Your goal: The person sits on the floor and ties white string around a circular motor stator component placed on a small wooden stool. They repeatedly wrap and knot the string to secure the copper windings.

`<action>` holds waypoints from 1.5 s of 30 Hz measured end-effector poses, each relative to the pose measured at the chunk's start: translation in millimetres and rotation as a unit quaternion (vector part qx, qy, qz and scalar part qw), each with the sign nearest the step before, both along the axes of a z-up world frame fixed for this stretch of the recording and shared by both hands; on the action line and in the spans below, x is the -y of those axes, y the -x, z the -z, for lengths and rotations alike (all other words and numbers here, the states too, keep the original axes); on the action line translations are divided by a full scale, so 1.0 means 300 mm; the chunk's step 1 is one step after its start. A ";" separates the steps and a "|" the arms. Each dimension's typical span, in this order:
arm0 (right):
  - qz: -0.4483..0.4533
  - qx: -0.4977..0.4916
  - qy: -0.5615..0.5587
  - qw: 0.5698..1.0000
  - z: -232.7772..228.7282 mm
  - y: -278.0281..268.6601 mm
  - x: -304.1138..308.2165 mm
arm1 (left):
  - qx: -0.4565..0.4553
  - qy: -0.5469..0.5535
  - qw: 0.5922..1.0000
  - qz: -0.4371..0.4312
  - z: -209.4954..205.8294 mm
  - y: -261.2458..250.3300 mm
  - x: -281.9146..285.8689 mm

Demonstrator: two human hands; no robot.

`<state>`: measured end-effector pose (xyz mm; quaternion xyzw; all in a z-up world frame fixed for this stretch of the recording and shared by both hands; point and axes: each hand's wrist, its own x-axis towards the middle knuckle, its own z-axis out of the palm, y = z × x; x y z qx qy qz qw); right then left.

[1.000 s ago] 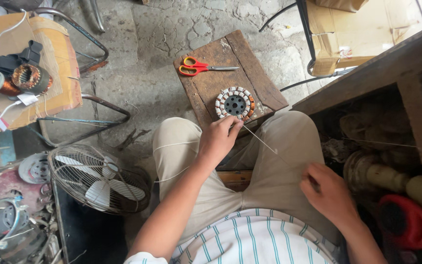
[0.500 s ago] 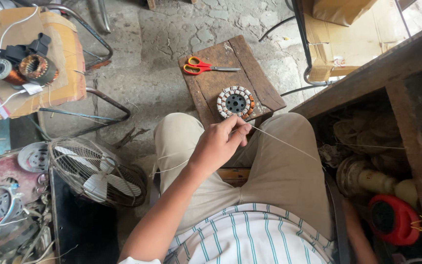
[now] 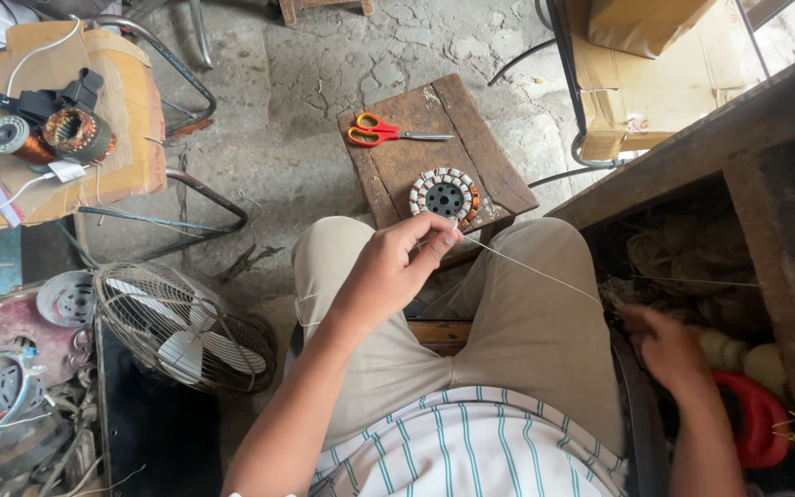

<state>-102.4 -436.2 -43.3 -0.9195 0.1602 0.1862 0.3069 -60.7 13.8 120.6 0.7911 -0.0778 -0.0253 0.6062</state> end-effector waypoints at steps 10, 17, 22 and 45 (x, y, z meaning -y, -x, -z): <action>-0.289 0.272 0.121 0.910 0.000 -0.254 -0.808 | 0.027 -0.014 0.999 -0.017 -0.006 0.001 0.034; -0.526 0.069 0.241 0.812 0.157 -0.111 -0.772 | 0.023 -0.028 0.999 -0.023 0.034 -0.015 0.031; -0.409 0.277 0.228 0.839 0.136 -0.104 -0.764 | -0.008 -0.045 0.999 -0.023 0.062 -0.030 0.026; -0.065 0.255 -0.050 0.964 0.190 -0.298 -0.865 | -0.017 -0.042 0.999 0.004 0.049 -0.022 0.033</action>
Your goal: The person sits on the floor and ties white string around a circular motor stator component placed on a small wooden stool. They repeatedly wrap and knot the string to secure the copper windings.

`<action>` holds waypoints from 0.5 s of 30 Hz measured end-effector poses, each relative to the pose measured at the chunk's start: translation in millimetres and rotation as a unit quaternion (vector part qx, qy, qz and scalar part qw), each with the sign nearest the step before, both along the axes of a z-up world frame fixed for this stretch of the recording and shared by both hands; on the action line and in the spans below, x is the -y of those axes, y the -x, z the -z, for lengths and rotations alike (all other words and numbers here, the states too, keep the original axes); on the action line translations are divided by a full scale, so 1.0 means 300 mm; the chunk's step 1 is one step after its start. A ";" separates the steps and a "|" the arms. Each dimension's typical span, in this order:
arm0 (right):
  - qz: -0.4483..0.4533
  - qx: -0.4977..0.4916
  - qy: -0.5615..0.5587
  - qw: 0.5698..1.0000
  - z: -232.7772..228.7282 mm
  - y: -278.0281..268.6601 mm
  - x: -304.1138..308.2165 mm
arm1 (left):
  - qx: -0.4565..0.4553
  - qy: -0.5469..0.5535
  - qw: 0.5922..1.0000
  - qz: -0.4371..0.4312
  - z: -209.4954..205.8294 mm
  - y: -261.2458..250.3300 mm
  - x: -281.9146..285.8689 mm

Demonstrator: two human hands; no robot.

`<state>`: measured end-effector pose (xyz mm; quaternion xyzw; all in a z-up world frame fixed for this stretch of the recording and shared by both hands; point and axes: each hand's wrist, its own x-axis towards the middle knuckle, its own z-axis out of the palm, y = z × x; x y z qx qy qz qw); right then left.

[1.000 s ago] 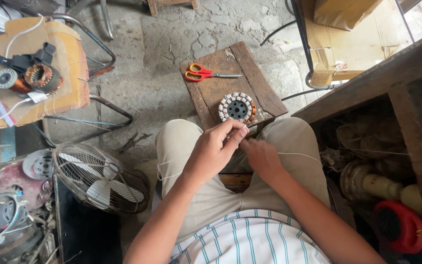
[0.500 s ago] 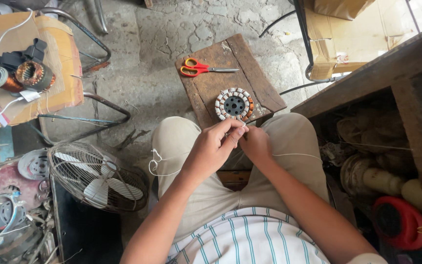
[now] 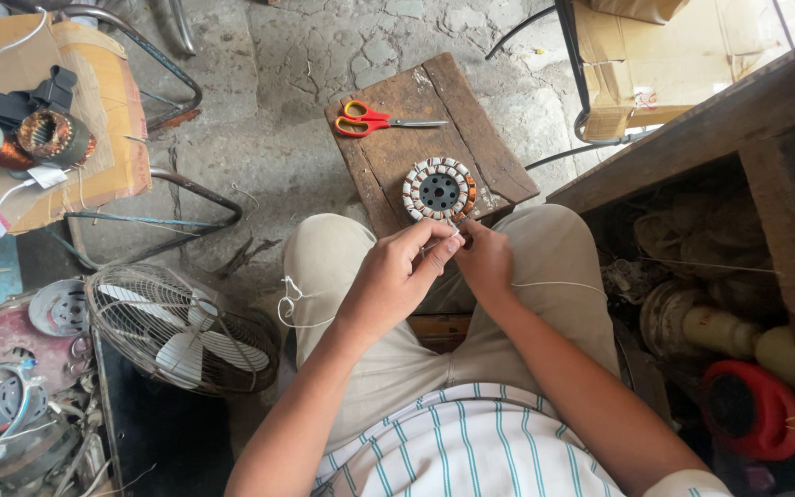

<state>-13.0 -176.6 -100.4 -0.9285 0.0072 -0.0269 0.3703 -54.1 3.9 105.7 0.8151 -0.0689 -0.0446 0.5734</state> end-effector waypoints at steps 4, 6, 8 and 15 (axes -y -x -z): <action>-0.286 -0.085 0.316 0.901 0.150 0.108 0.010 | 0.028 0.010 1.000 -0.008 -0.004 0.007 -0.013; -0.383 -0.056 0.362 0.848 0.190 0.167 0.009 | 0.024 0.008 1.000 -0.012 -0.009 0.009 -0.019; -0.358 -0.016 0.285 0.889 0.190 0.178 0.011 | 0.011 0.013 1.000 -0.010 -0.013 0.010 -0.027; -0.084 0.069 0.002 0.994 0.006 0.026 0.040 | -0.045 0.132 0.989 0.044 -0.031 0.028 -0.037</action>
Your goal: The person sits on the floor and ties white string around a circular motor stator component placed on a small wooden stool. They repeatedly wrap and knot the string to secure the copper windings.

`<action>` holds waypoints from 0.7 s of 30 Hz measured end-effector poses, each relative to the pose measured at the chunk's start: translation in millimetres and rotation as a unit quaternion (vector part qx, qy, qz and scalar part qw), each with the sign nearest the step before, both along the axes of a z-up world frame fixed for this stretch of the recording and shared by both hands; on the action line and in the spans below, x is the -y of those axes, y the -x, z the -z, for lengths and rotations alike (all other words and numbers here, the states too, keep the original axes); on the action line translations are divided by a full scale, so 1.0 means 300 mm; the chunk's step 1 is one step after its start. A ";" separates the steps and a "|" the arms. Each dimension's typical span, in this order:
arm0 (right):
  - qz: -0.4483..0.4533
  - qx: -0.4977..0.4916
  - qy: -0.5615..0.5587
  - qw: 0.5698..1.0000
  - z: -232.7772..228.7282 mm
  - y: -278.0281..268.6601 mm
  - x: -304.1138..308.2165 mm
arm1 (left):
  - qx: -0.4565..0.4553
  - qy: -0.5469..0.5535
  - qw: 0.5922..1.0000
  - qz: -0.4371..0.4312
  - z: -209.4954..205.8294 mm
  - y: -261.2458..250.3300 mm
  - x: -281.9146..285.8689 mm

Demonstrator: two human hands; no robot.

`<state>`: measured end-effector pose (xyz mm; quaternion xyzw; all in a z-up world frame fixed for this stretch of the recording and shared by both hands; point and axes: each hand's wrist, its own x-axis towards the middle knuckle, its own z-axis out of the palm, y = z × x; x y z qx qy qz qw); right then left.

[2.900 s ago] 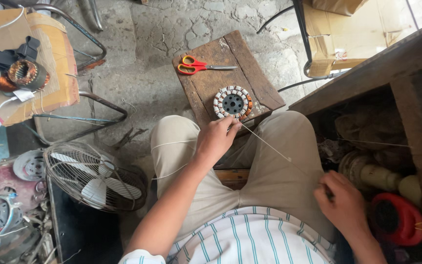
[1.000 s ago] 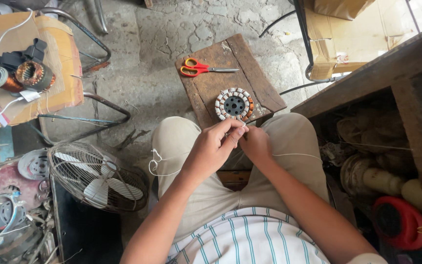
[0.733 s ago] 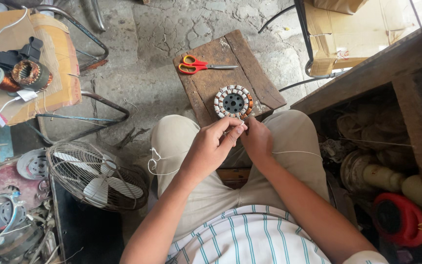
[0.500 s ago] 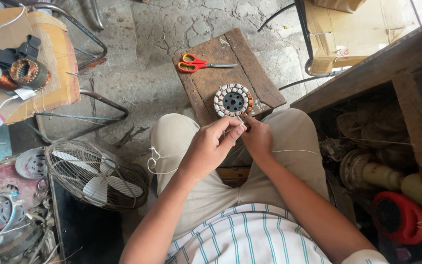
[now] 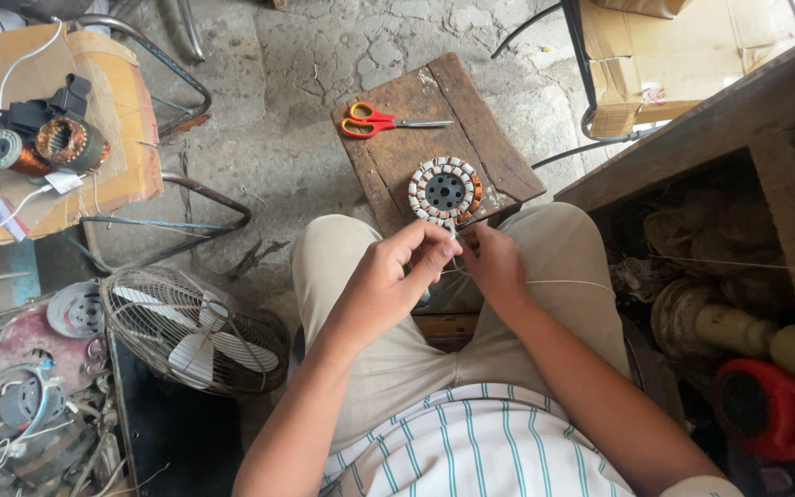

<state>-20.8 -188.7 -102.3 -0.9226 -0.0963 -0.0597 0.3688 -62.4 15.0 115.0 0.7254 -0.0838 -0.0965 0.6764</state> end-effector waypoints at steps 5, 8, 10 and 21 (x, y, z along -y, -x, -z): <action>0.045 -0.087 -0.070 0.993 -0.033 -0.017 -0.031 | -0.066 0.059 0.993 0.072 -0.038 0.024 -0.009; 0.054 -0.147 -0.100 0.983 -0.022 -0.028 -0.037 | -0.123 0.056 0.987 0.086 -0.064 0.034 -0.031; 0.040 -0.151 -0.103 0.982 -0.016 -0.027 -0.037 | -0.127 0.081 0.983 0.105 -0.079 0.040 -0.054; 0.107 -0.075 -0.071 0.989 -0.058 0.008 -0.090 | 0.018 -0.038 0.998 0.050 -0.146 0.115 -0.127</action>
